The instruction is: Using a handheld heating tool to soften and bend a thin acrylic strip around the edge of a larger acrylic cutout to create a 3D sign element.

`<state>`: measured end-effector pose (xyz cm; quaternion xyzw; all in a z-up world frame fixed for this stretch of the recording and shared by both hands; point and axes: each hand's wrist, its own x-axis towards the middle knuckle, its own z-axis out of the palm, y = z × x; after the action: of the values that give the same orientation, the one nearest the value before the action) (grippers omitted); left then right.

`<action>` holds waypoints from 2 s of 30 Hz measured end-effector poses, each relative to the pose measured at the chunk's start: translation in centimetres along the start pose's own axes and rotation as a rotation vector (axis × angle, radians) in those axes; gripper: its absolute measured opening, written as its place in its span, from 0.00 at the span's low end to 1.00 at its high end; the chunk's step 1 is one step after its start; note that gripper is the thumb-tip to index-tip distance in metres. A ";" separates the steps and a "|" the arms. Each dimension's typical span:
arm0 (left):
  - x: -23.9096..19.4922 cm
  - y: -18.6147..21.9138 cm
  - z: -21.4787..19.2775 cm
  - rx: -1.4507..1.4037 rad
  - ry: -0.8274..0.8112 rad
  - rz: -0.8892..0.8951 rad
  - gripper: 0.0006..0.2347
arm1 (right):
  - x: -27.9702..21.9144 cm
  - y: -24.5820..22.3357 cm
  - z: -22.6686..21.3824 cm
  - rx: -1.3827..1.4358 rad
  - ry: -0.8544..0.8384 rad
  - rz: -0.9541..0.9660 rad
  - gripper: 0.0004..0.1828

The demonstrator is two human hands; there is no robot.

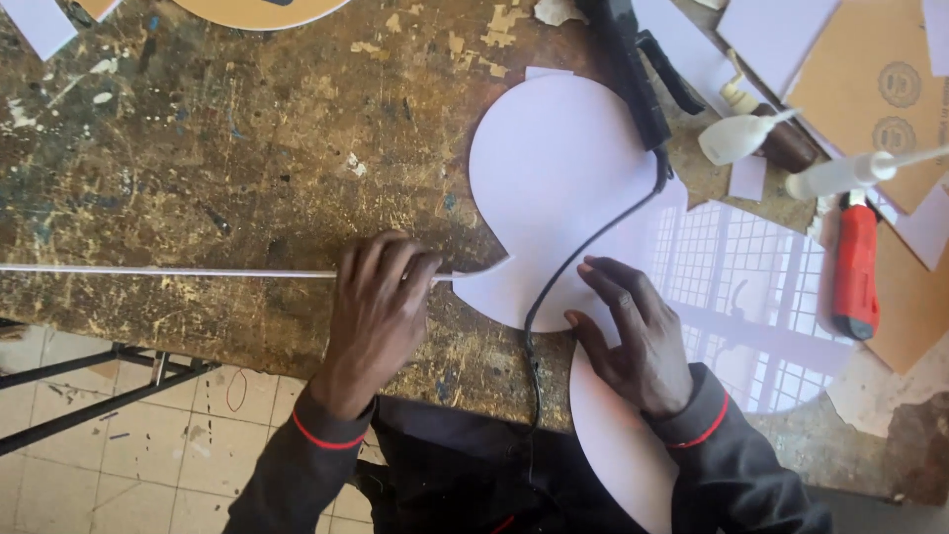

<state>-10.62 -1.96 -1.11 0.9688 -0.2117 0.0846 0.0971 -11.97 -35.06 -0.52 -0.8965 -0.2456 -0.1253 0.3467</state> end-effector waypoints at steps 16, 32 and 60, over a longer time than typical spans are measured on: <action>-3.3 -0.6 3.8 -0.180 0.178 -0.043 0.14 | 1.8 1.5 3.2 0.097 -0.227 -0.018 0.11; 0.0 -2.1 0.8 -0.232 0.122 0.077 0.06 | 1.2 1.5 2.8 0.066 -0.273 0.044 0.08; -2.1 -1.2 2.4 -0.272 0.244 0.065 0.04 | -0.3 2.3 2.1 0.089 -0.364 0.088 0.09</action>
<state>-11.72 -0.57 -4.09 0.9220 -0.2391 0.1749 0.2493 -10.88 -35.22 -3.48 -0.8981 -0.2700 0.0652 0.3409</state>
